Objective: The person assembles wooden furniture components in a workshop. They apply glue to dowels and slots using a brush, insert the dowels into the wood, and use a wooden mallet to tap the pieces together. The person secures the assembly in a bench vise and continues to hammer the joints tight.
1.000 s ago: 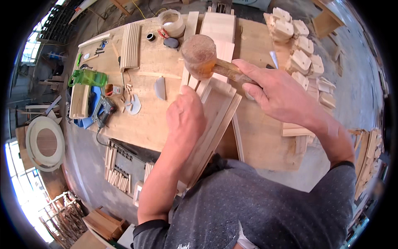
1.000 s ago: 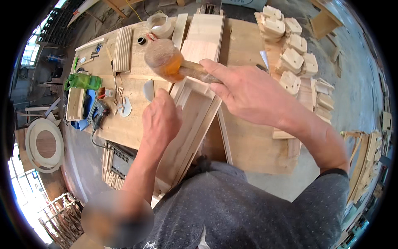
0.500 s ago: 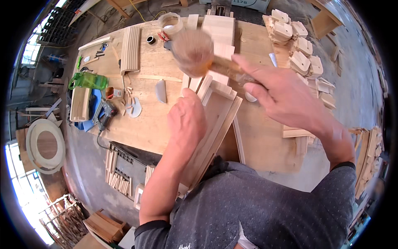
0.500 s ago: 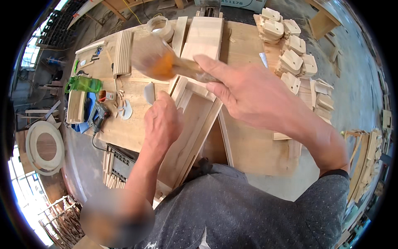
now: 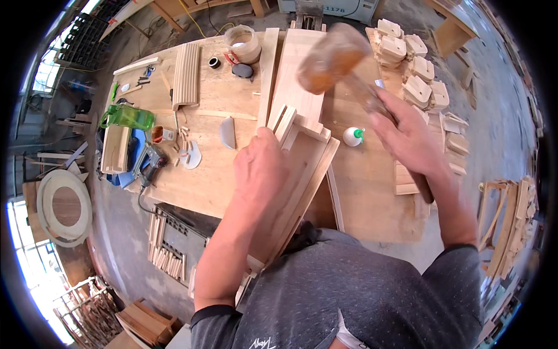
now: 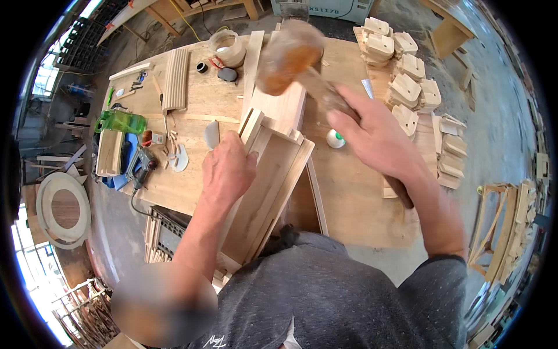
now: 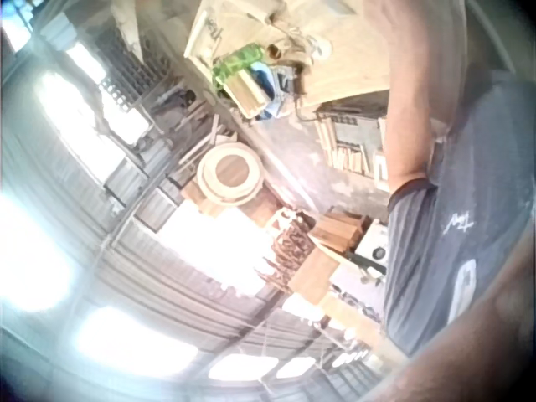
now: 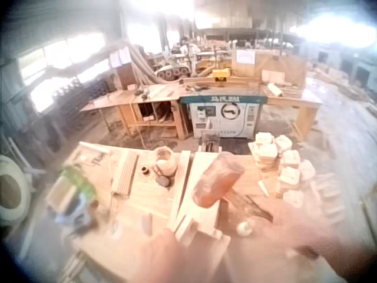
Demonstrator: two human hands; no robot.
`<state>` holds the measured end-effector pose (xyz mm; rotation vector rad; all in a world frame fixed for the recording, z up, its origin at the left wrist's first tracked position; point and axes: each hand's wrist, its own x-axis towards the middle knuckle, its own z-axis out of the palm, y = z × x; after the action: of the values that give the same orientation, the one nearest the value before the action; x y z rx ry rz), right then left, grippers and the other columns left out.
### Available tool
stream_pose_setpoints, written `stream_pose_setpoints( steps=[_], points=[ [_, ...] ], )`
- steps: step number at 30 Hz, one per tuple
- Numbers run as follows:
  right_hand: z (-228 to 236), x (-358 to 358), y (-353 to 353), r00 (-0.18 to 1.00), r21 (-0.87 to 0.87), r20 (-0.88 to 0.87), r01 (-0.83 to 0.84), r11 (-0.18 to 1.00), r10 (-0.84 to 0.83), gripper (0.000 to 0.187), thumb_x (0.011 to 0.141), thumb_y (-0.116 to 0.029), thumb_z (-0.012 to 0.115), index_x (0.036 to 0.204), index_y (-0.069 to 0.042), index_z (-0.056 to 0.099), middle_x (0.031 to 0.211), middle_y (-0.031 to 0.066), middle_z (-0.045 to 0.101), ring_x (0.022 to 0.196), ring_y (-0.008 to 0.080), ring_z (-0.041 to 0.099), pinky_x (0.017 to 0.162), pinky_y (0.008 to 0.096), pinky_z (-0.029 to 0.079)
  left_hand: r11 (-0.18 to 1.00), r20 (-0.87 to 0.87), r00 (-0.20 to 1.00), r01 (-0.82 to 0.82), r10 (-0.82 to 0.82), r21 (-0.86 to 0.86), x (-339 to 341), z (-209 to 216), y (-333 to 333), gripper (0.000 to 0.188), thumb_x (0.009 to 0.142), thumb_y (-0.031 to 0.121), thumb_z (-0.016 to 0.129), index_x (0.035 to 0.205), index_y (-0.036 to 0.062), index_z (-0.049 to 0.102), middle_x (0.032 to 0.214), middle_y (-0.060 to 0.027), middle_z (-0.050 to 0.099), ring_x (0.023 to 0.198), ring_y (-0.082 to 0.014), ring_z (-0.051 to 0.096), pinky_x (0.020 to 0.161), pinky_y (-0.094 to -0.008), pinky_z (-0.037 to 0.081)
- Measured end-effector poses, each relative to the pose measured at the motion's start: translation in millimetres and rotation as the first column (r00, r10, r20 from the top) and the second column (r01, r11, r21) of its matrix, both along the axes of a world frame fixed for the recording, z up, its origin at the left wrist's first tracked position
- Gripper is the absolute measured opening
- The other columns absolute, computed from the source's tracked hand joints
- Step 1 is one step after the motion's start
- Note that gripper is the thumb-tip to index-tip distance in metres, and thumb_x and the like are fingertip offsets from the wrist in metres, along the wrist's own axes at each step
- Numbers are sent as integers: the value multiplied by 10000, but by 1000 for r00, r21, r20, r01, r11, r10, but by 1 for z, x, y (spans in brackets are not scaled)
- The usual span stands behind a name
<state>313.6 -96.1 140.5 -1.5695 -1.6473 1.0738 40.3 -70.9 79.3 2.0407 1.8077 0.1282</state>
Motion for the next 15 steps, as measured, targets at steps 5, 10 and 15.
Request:
stream_pose_setpoints(
  steps=[5,10,15],
  points=[
    [-20,18,-59,963,-237,-138,195,952,-232,484,987,-174,654,1402,15,492,671,6,543,482,84,485,459,280,404,992,59,990,-124,125,-13,-34,36,5,359,861,211,776,1009,-76,618,950,-299,727,938,-463,714,832,-497,559],
    [-40,18,-106,913,-265,-292,209,941,-285,386,990,-164,662,1305,-4,507,640,-19,486,443,73,459,411,268,403,986,476,875,-143,84,89,-78,94,-5,394,854,197,811,1123,-45,655,927,-207,748,873,-289,729,810,-387,553],
    [-34,-2,-123,891,-176,-375,204,963,-257,360,992,-194,683,1241,-9,501,639,-22,484,437,73,459,403,258,402,954,727,684,-175,-60,243,-94,139,-28,380,862,142,801,1170,-31,660,954,-56,741,836,-103,653,787,-291,542]
  ],
)
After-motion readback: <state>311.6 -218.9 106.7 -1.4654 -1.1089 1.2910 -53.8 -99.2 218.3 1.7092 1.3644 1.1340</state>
